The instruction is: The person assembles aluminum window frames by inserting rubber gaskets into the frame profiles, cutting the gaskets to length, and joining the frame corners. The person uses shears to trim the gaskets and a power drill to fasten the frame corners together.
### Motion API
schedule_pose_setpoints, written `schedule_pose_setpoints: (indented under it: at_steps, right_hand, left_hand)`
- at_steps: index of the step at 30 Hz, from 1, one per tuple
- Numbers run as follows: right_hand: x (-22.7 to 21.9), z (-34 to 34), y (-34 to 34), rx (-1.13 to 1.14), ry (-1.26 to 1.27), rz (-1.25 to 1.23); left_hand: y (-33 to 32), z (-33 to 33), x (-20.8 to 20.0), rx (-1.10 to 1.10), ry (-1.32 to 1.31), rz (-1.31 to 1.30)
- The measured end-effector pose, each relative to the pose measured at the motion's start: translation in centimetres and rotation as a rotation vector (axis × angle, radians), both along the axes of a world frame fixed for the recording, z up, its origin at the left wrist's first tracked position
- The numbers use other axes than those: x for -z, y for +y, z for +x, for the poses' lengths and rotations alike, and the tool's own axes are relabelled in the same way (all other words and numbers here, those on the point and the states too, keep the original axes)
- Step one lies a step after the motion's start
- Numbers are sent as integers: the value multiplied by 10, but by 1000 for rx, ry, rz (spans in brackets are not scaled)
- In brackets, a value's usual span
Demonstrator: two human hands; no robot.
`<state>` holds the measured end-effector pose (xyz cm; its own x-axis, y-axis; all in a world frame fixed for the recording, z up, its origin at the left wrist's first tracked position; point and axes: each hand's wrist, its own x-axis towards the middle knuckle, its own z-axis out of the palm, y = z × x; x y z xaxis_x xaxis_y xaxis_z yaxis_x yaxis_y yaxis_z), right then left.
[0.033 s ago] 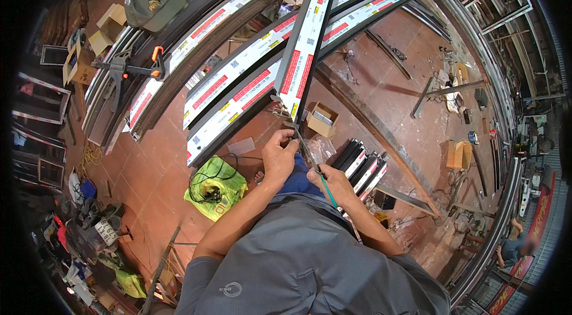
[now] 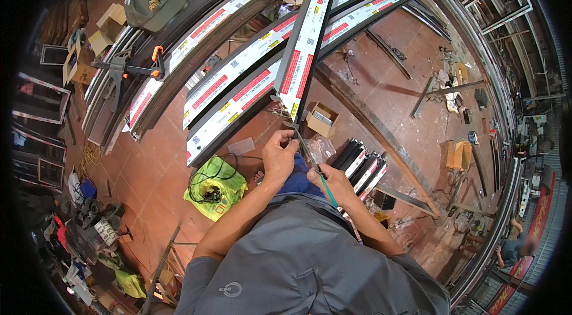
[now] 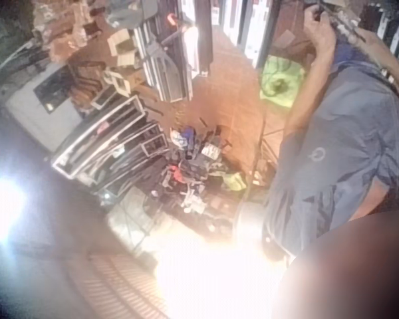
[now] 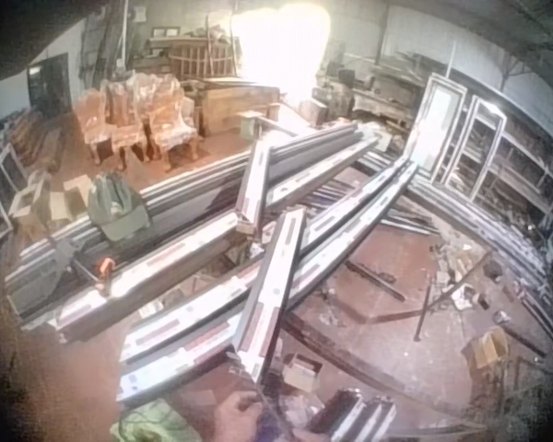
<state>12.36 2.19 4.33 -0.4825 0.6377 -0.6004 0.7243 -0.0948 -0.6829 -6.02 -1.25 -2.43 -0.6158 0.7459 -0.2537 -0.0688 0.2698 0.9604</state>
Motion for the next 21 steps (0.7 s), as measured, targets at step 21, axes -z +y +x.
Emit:
schedule_pose_setpoints:
  at_steps: [21]
  right_hand:
    - [43, 32, 11, -130, 148, 105]
  left_hand:
    - [-13, -5, 28, -137, -544, 56]
